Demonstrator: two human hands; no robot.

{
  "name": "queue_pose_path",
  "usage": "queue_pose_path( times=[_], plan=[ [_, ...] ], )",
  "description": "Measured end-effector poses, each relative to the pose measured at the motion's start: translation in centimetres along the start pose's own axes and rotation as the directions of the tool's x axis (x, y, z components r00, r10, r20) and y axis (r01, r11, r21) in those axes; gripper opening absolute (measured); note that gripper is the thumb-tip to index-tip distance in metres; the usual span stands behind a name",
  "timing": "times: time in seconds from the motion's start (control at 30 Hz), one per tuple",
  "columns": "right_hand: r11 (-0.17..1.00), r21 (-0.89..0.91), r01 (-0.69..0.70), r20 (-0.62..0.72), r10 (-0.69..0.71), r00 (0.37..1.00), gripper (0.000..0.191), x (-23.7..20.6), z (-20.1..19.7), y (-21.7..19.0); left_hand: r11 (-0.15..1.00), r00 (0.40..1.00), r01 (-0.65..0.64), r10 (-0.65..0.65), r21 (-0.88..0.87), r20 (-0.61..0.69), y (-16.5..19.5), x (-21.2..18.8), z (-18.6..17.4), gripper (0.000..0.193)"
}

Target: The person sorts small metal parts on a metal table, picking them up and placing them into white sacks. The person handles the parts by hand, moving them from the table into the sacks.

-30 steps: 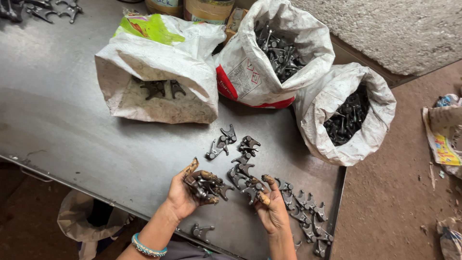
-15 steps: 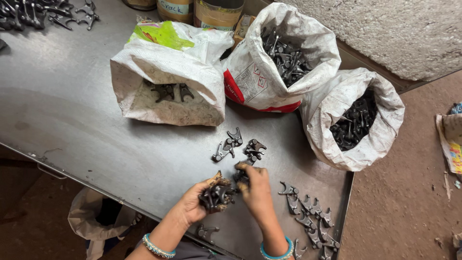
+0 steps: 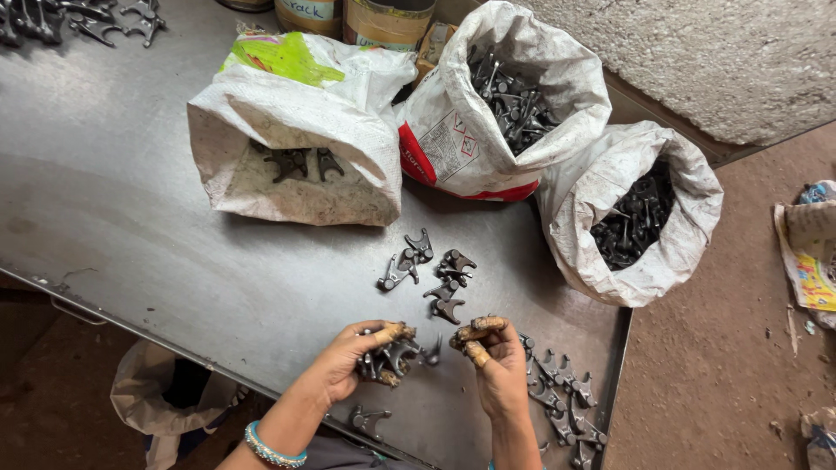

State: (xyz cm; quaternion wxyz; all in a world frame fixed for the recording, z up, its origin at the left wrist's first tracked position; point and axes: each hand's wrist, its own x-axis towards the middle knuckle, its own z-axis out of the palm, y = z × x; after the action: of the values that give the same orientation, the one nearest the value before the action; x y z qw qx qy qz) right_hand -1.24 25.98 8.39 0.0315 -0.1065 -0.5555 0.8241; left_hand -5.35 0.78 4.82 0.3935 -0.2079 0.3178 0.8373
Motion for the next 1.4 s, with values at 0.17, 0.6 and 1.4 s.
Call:
queue_pose_path(
  times=[0.17, 0.6, 1.4],
  plan=[
    [0.739, -0.673, -0.002, 0.04, 0.04, 0.998, 0.035, -1.4, 1.6, -1.4, 1.0, 1.0, -0.005, 0.005, -0.007, 0.008, -0.2, -0.1, 0.7, 0.031],
    [0.154, -0.797, 0.584, 0.602, 0.115, 0.791, 0.051, -6.7, 4.6, -1.5, 0.977, 0.998, -0.052, 0.058, 0.209, -0.023, 2.5, -1.9, -1.5, 0.031],
    [0.996, -0.076, -0.053, -0.028, 0.051, 0.998, 0.024, -3.6, -1.3, 1.3, 0.994, 0.986, 0.095, -0.1, 0.049, 0.13, -3.3, 1.4, 1.8, 0.04]
  ],
)
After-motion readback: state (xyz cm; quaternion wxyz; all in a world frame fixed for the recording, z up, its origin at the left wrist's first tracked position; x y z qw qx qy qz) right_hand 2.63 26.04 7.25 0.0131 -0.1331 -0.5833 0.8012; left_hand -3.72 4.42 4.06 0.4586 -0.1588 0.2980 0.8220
